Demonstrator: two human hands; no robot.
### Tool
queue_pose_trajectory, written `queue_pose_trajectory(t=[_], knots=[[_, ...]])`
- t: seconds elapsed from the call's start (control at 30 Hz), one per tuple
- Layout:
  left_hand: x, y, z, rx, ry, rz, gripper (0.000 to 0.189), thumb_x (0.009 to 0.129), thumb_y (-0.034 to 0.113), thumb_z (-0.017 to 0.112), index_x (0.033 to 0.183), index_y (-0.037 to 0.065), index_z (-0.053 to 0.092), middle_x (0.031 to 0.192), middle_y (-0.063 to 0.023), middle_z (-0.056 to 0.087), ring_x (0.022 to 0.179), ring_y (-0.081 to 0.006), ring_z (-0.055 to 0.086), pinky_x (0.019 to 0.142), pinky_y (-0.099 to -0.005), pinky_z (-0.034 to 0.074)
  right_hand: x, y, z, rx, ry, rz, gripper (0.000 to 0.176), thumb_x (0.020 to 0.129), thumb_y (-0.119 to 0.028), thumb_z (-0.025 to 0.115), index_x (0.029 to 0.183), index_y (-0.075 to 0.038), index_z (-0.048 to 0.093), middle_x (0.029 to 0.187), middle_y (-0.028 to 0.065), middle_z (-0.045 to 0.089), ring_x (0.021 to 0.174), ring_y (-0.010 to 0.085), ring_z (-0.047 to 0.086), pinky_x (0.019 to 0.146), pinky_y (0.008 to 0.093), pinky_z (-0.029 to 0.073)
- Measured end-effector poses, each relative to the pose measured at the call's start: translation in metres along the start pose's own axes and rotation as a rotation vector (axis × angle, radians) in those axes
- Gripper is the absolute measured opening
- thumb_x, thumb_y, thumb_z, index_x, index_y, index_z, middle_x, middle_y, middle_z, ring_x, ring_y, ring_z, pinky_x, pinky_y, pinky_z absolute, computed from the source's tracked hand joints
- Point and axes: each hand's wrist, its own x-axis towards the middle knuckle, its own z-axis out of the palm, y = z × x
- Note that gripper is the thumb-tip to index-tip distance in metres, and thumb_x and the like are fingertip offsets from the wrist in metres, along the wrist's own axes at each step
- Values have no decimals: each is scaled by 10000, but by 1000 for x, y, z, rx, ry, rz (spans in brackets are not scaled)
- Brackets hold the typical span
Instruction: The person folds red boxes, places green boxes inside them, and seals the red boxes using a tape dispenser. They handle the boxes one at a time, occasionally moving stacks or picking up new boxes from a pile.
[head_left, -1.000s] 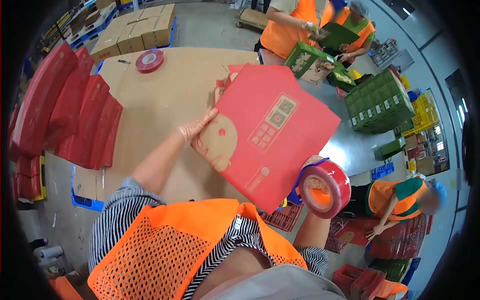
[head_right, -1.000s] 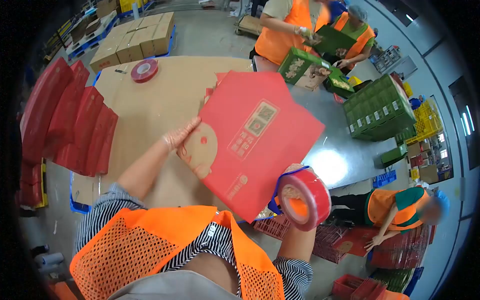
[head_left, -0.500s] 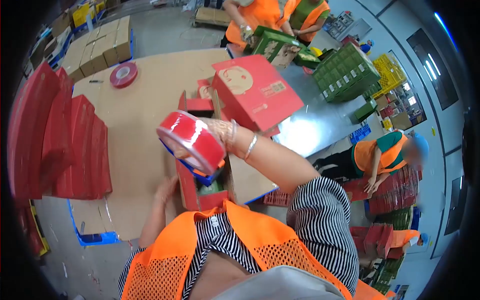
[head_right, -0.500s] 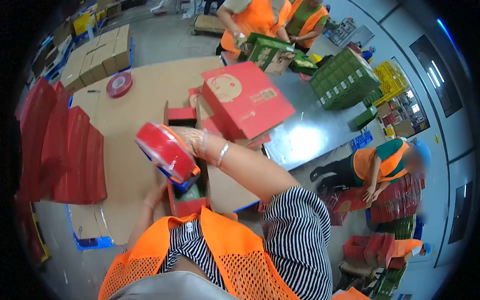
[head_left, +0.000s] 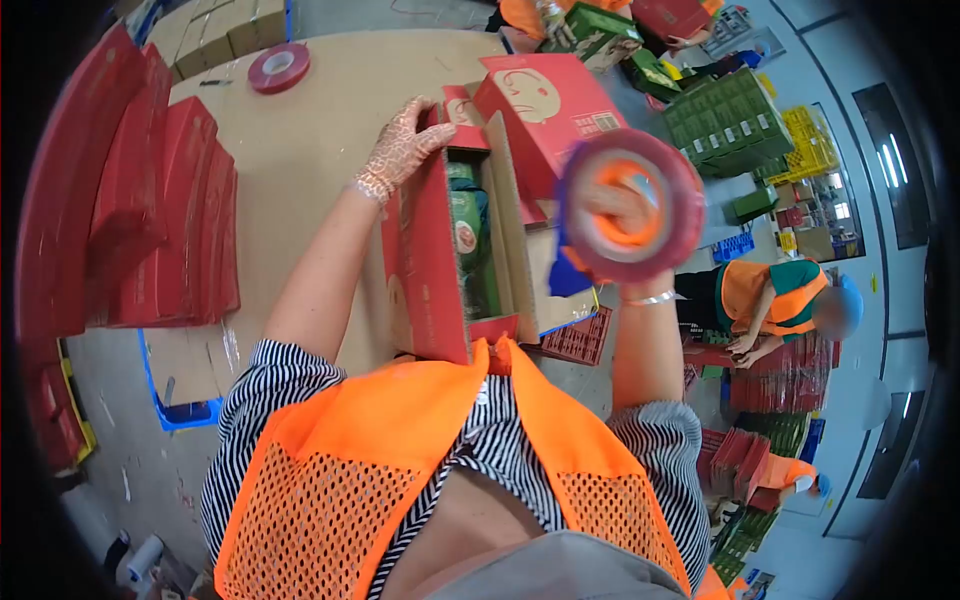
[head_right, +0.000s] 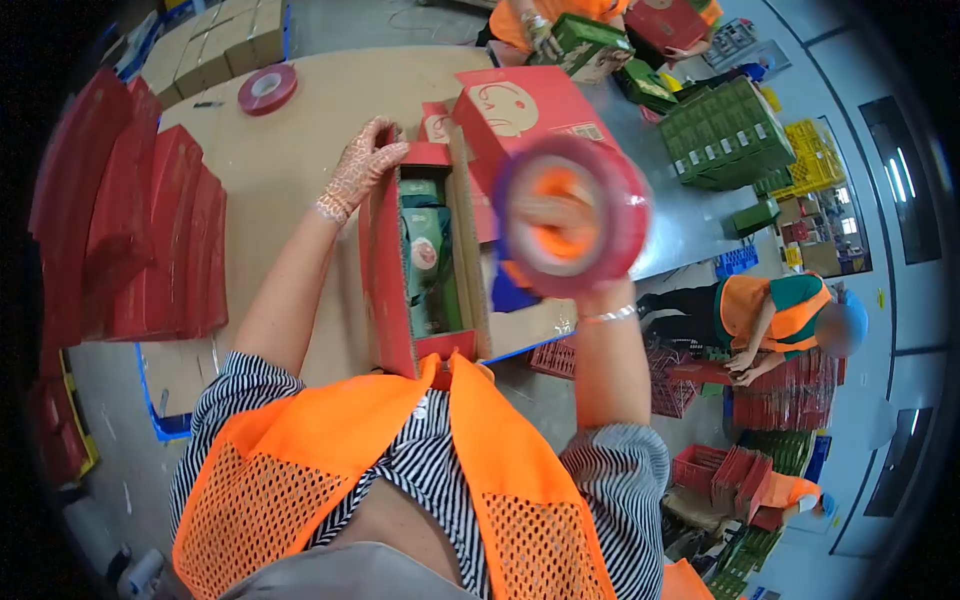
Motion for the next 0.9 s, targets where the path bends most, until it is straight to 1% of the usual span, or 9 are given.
queue_pose_trajectory(t=[0.03, 0.1, 0.37, 0.43, 0.57, 0.7, 0.77, 0.8, 0.9], knots=[[-7, 4, 1, 3, 4, -14, 622, 825, 441, 691, 1235, -2, 545, 1106, -134, 623, 1031, -216, 587, 919, -335, 460, -11, -1, 0, 10, -11, -1, 629, 778, -317, 781, 1292, -69, 518, 1225, 111, 617, 1130, 201, 606, 975, 353, 520], [-19, 20, 2, 78, 77, 7, 665, 825, 467, 686, 1261, -8, 525, 1186, -192, 609, 1126, -282, 584, 993, -381, 436, -30, -6, 5, 1064, 64, 854, 568, 854, -269, 711, 1329, -49, 490, 1236, 160, 612, 1106, 243, 633, 947, 386, 542], [-34, 24, -11, 450, 62, 28, 735, 822, 587, 621, 1249, -9, 557, 1209, -212, 602, 1114, -394, 560, 985, -464, 429, -24, -30, 79, 1957, 127, 549, 520, 937, -247, 615, 1379, -33, 443, 1294, 182, 581, 1136, 286, 624, 974, 425, 529], [-38, 27, -15, 485, 82, 49, 724, 822, 608, 605, 1227, 9, 580, 1175, -195, 618, 1081, -392, 567, 964, -472, 435, -4, -49, 81, 978, -192, 498, 508, 865, -161, 700, 1334, -50, 538, 1393, 122, 516, 1256, 252, 529, 1098, 413, 405], [-26, 43, -17, 636, -37, -52, 629, 817, 546, 637, 1175, 30, 606, 1104, -207, 639, 1063, -375, 593, 936, -456, 462, 10, -26, 102, 1445, -279, 92, 598, 876, -147, 686, 1417, -51, 448, 1382, 114, 535, 1290, 229, 506, 1117, 383, 387], [-6, 48, 9, 744, -163, -25, 622, 830, 573, 603, 1187, 65, 618, 1093, -186, 653, 1073, -363, 598, 961, -443, 464, -1, -25, 99, 1319, -244, 151, 574, 872, -110, 685, 1396, -48, 461, 1349, 131, 560, 1265, 224, 534, 1045, 366, 467], [0, 51, 15, 722, -309, -94, 616, 839, 575, 588, 1197, 74, 615, 1114, -178, 650, 1087, -360, 593, 971, -440, 462, -10, -22, 100, 1535, 74, 230, 523, 846, -99, 698, 1335, -41, 521, 1282, 116, 611, 1213, 231, 575, 998, 360, 504], [5, 50, 16, 794, -357, -102, 624, 856, 578, 562, 1253, 98, 581, 1189, -157, 631, 1136, -343, 579, 999, -449, 446, -2, -22, 89, 813, 105, 170, 464, 821, -113, 715, 1260, -40, 582, 1194, 85, 657, 1129, 239, 619, 942, 364, 533], [1, 51, 3, 905, -402, -49, 584, 896, 545, 525, 1266, 94, 562, 1241, -157, 606, 1162, -340, 562, 996, -457, 441, 31, 44, 88, 258, 257, -27, 477, 784, -105, 747, 1235, -59, 598, 1145, 67, 663, 1068, 223, 630, 894, 361, 544]])
